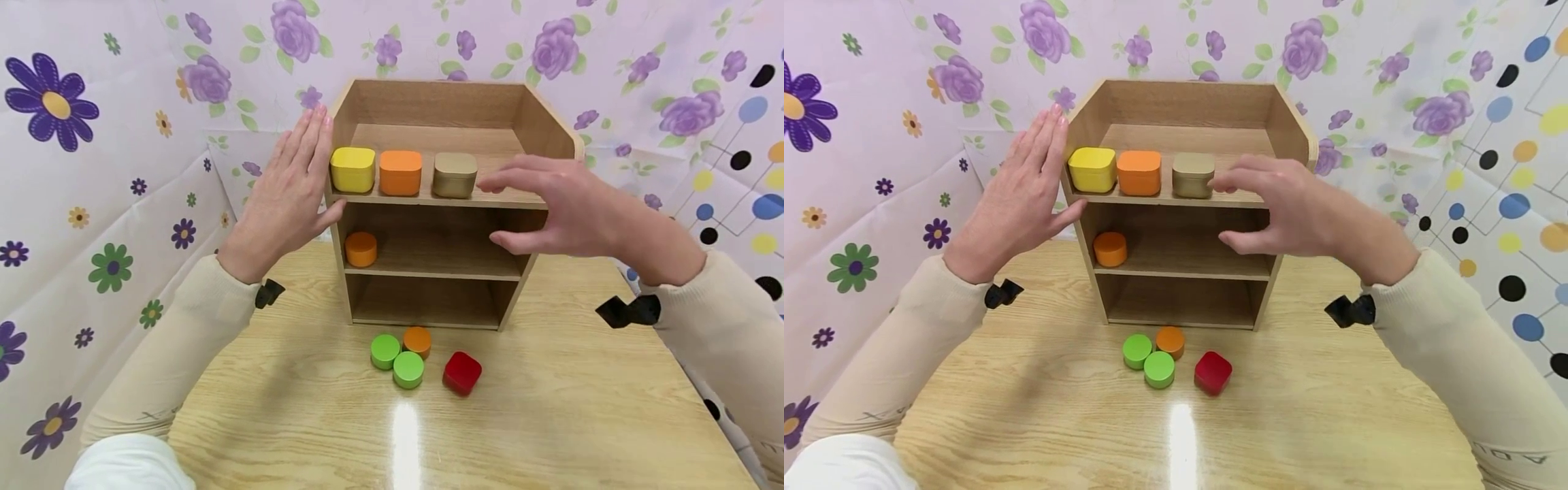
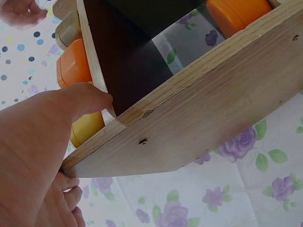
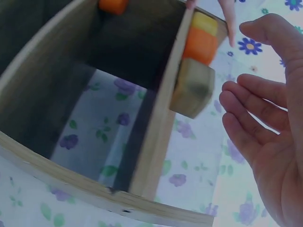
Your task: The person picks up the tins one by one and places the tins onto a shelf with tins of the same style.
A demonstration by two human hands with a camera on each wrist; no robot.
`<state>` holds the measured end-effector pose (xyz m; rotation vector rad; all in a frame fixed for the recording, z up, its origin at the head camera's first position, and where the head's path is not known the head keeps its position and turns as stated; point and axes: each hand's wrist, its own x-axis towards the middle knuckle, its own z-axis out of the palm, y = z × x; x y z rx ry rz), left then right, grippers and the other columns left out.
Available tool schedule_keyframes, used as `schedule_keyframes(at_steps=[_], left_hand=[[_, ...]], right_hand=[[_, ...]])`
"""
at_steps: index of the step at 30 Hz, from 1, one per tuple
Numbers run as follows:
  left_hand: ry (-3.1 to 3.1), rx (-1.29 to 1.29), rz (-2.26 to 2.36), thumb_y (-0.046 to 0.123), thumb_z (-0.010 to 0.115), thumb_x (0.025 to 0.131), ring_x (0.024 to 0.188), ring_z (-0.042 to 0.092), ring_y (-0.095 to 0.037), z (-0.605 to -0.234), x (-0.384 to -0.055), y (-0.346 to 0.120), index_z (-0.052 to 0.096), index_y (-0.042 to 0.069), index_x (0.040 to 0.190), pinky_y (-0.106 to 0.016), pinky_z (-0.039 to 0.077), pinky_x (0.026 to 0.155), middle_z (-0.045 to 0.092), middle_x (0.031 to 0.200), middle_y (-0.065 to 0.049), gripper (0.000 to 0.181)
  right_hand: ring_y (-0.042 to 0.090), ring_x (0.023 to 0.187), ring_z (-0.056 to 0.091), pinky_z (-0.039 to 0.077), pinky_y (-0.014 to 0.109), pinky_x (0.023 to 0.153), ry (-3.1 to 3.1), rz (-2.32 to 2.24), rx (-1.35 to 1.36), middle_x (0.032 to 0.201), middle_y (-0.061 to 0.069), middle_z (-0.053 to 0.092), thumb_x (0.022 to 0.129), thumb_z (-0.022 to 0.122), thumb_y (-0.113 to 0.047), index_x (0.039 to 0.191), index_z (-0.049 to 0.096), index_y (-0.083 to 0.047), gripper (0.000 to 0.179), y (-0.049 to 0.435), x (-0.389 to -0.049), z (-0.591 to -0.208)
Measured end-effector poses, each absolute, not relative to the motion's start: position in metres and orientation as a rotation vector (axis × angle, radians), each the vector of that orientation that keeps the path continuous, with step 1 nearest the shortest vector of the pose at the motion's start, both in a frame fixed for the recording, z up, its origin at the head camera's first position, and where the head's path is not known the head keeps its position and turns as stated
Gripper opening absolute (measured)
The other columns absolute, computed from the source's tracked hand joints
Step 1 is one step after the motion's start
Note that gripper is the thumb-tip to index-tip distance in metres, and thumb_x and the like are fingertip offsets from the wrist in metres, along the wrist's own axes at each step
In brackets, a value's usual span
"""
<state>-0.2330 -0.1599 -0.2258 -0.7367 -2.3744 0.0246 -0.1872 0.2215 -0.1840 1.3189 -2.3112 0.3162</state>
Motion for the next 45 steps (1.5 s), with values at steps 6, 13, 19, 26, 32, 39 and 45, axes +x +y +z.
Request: schedule_keyframes(at_steps=[6,13,19,26,32,39,45], left_hand=[[-2.367,-0.746,0.030,0.036,0.075,0.095,0.166,0.011,-0.037,-0.223,-0.233,-0.158,0.006,-0.005,0.167,-0.052,0.017,0.135,0.006,0.178,-0.021,0.108],[-2.369,-0.764,0.048,0.040,0.073,0.095,0.166,0.010,-0.037,-0.220,-0.235,-0.157,0.006,-0.006,0.167,-0.052,0.015,0.135,0.005,0.178,-0.022,0.108],[-2.394,-0.764,0.064,0.042,0.071,0.096,0.167,0.009,-0.037,-0.216,-0.236,-0.156,0.004,-0.005,0.167,-0.052,0.015,0.136,0.003,0.178,-0.022,0.109],[-2.412,-0.766,0.035,0.042,0.070,0.097,0.167,0.009,-0.037,-0.217,-0.237,-0.154,0.004,-0.005,0.167,-0.052,0.014,0.136,0.002,0.178,-0.021,0.107],[-2.397,-0.775,0.021,0.043,0.069,0.097,0.167,0.009,-0.036,-0.220,-0.238,-0.154,0.004,-0.004,0.168,-0.051,0.013,0.136,0.003,0.178,-0.021,0.106],[-2.379,-0.779,-0.003,0.044,0.067,0.098,0.167,0.011,-0.036,-0.222,-0.241,-0.155,0.006,-0.003,0.168,-0.052,0.015,0.136,0.007,0.178,-0.020,0.104],[-2.368,-0.773,0.022,0.045,0.065,0.099,0.167,0.011,-0.036,-0.224,-0.242,-0.156,0.006,-0.004,0.168,-0.052,0.016,0.136,0.008,0.178,-0.021,0.103]], right_hand=[[0.027,0.108,0.074,0.061,0.050,0.089,-2.336,0.317,1.356,0.123,0.010,0.074,0.072,0.091,-0.018,0.130,0.072,-0.007,0.062,0.230,-0.185,-0.210],[0.023,0.112,0.070,0.061,0.047,0.092,-2.494,0.297,1.351,0.126,0.006,0.071,0.081,0.088,-0.023,0.131,0.070,-0.009,0.055,0.239,-0.181,-0.252],[0.023,0.115,0.069,0.062,0.044,0.096,-2.698,0.229,1.322,0.128,0.006,0.069,0.087,0.085,-0.033,0.134,0.070,-0.010,0.055,0.237,-0.179,-0.289],[0.036,0.130,0.064,0.058,0.051,0.106,-2.828,0.267,1.368,0.137,0.013,0.068,0.088,0.082,-0.029,0.136,0.067,-0.006,0.055,0.233,-0.179,-0.323],[0.035,0.131,0.062,0.057,0.050,0.107,-2.923,0.269,1.437,0.140,0.013,0.066,0.089,0.080,-0.028,0.140,0.065,-0.004,0.059,0.229,-0.179,-0.353],[0.036,0.135,0.059,0.055,0.050,0.110,-3.047,0.223,1.465,0.146,0.014,0.062,0.088,0.082,-0.027,0.144,0.061,-0.005,0.064,0.221,-0.177,-0.380],[0.030,0.133,0.060,0.056,0.046,0.111,-3.047,0.212,1.535,0.144,0.009,0.063,0.085,0.082,-0.020,0.141,0.064,-0.011,0.059,0.214,-0.177,-0.399]])
